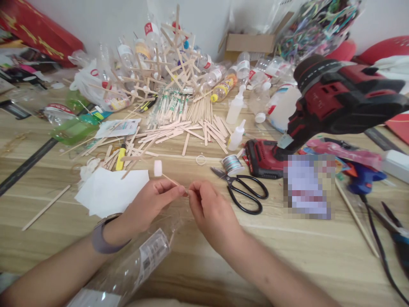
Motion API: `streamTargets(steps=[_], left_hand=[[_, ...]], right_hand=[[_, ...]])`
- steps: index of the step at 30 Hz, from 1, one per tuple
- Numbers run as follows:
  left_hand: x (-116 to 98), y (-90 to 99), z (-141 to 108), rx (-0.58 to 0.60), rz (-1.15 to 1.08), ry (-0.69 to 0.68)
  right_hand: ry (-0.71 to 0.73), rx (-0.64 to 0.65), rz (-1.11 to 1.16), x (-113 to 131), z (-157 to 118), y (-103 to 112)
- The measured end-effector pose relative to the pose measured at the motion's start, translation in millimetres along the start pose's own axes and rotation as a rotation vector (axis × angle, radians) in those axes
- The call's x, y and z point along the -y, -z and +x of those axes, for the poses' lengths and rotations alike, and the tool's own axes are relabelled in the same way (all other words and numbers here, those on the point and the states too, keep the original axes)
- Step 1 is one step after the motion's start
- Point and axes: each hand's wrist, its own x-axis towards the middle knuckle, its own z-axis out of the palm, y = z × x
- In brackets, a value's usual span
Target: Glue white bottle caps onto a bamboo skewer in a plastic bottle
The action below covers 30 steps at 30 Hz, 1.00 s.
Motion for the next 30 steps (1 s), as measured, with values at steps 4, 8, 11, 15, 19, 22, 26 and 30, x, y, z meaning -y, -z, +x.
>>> streamTargets(steps=[4,8,11,15,19,22,26,30], left_hand=[[0.0,-3.0,1.1,-0.012,-0.126,0.044],[-0.9,-3.1,0.9,0.019,-0.183,0.033],[0.3,-2.0,0.7,0.022,-0.185,0.031],[5.3,-0.1,2.4,0.019,-0.130,-0.006],[6.4,2.6,3.3,0.014,-0.016,-0.039],[1.5,5.7,2.5,0.041,0.107,-0.072],[-6.1,11.0,1.6,0.090,0.249,-0.115],[-8.6,14.2,1.9,0.125,0.338,-0.121]], right_hand=[[0.153,-0.056,-0.107,-1.8,-2.9,-3.9],[0.257,-0.078,-0.215,-4.2,-5.4,-7.5],[0.252,-0.068,-0.210,-4.7,-4.8,-8.2],[0.124,-0.009,-0.055,-2.7,-2.1,-5.6],[-0.035,0.108,0.060,-0.4,-0.5,-2.6],[-0.148,0.201,0.172,0.2,1.3,-1.1],[-0.267,0.322,0.362,-0.3,5.3,0.9],[-0.239,0.320,0.332,-2.1,6.9,2.3]])
